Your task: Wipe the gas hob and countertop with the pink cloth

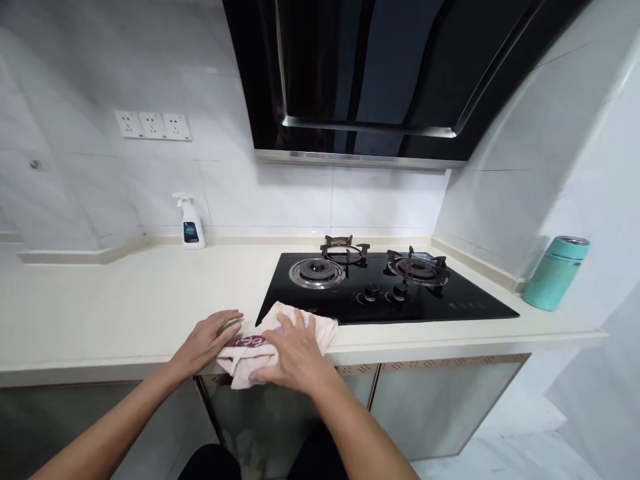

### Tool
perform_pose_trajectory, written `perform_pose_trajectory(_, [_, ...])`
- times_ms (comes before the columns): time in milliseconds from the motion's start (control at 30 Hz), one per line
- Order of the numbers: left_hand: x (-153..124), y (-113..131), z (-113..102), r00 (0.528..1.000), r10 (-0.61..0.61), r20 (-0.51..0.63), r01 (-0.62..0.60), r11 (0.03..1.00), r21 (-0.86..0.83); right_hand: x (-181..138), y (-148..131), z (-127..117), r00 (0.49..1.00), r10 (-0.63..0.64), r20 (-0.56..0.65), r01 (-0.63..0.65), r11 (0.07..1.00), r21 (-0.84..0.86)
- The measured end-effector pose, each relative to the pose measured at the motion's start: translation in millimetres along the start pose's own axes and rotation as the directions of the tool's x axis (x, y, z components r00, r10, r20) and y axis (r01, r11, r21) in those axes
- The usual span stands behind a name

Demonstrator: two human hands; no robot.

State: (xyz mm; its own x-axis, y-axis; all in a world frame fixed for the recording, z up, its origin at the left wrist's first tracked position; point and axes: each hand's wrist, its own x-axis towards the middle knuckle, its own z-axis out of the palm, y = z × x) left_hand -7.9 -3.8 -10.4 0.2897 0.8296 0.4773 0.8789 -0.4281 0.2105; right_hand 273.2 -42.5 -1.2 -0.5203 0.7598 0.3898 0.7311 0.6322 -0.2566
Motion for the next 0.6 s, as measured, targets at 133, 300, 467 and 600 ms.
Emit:
perform_pose_trajectory(133, [0,13,-3,0.997,0.058,0.045,-0.061,0.996,0.062,-30,26,-4,0.983,-0.15,-0.109,0.144,0.988,-0.057])
perform_pose_trajectory(300, [0,19,-4,0.997,0.071,0.044,-0.074,0.995,0.069,-82,112,-44,0.981,0.053,-0.188,-0.062,0.997,-0.046])
perform_pose_trajectory(467, [-1,22,-2,0.996,0.088,0.017,-0.088,0.994,0.062,-131,198,-102,0.808,0.526,-0.266,-0.557,0.829,-0.054])
perform_pose_trajectory(600, [-1,26,-2,0.995,0.102,-0.012,-0.101,0.992,0.07,-137,217,-130,0.693,0.635,-0.342,-0.698,0.71,-0.097])
